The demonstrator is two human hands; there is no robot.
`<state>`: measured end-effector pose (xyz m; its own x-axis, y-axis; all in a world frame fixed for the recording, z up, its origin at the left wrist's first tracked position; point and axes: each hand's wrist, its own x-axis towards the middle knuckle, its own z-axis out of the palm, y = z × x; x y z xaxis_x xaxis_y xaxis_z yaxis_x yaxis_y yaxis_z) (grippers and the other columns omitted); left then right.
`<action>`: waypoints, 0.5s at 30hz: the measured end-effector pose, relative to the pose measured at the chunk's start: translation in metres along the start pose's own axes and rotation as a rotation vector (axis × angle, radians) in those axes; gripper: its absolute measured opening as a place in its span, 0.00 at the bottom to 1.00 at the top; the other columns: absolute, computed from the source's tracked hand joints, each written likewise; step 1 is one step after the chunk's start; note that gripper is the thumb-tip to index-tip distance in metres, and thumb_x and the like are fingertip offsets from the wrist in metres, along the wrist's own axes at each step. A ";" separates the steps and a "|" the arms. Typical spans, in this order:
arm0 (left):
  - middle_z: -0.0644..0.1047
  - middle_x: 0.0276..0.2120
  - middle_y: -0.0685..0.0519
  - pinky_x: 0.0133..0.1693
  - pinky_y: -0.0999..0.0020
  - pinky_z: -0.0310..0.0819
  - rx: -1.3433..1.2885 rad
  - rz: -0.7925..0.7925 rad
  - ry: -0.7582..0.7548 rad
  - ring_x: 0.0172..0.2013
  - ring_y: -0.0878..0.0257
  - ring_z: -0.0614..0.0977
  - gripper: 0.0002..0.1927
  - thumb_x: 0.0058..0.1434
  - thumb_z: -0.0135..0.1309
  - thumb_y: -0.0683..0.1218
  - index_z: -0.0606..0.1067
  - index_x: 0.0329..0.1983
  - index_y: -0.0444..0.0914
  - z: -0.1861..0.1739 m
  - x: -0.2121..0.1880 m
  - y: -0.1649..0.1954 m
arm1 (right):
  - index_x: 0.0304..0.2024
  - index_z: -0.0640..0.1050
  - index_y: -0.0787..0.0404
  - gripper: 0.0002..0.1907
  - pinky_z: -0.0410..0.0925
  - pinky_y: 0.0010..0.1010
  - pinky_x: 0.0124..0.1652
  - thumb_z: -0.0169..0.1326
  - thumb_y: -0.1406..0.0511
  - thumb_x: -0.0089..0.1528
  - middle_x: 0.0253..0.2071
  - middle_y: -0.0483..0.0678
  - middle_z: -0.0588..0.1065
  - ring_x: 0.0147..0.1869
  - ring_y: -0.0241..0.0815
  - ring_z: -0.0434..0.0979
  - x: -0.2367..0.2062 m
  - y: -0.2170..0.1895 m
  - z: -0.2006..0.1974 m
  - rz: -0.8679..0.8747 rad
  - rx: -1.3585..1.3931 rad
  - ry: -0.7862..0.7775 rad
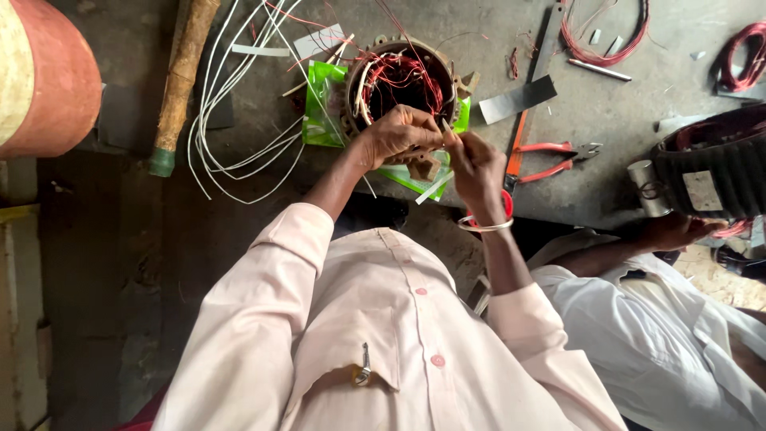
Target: The person inserts white insulation strips into the slots of an electric motor stator and presses the red coil wires into the slots by hand, occasionally picking up red-handled pliers to work the wires. A second worker handles another motor stator beside them on the workbench.
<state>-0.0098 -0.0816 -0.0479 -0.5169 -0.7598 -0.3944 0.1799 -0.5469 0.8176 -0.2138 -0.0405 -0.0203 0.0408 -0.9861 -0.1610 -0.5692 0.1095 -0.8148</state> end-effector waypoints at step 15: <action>0.80 0.24 0.58 0.26 0.78 0.71 0.003 0.112 -0.063 0.23 0.75 0.77 0.06 0.58 0.65 0.43 0.82 0.34 0.35 -0.002 0.002 -0.005 | 0.35 0.77 0.63 0.17 0.57 0.20 0.28 0.54 0.58 0.73 0.24 0.38 0.67 0.28 0.26 0.62 0.005 0.018 -0.031 -0.177 0.297 -0.114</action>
<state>-0.0100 -0.0814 -0.0541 -0.5450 -0.7924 -0.2740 0.2370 -0.4590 0.8562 -0.2493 -0.0475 -0.0184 0.2181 -0.9746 -0.0501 -0.2825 -0.0139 -0.9592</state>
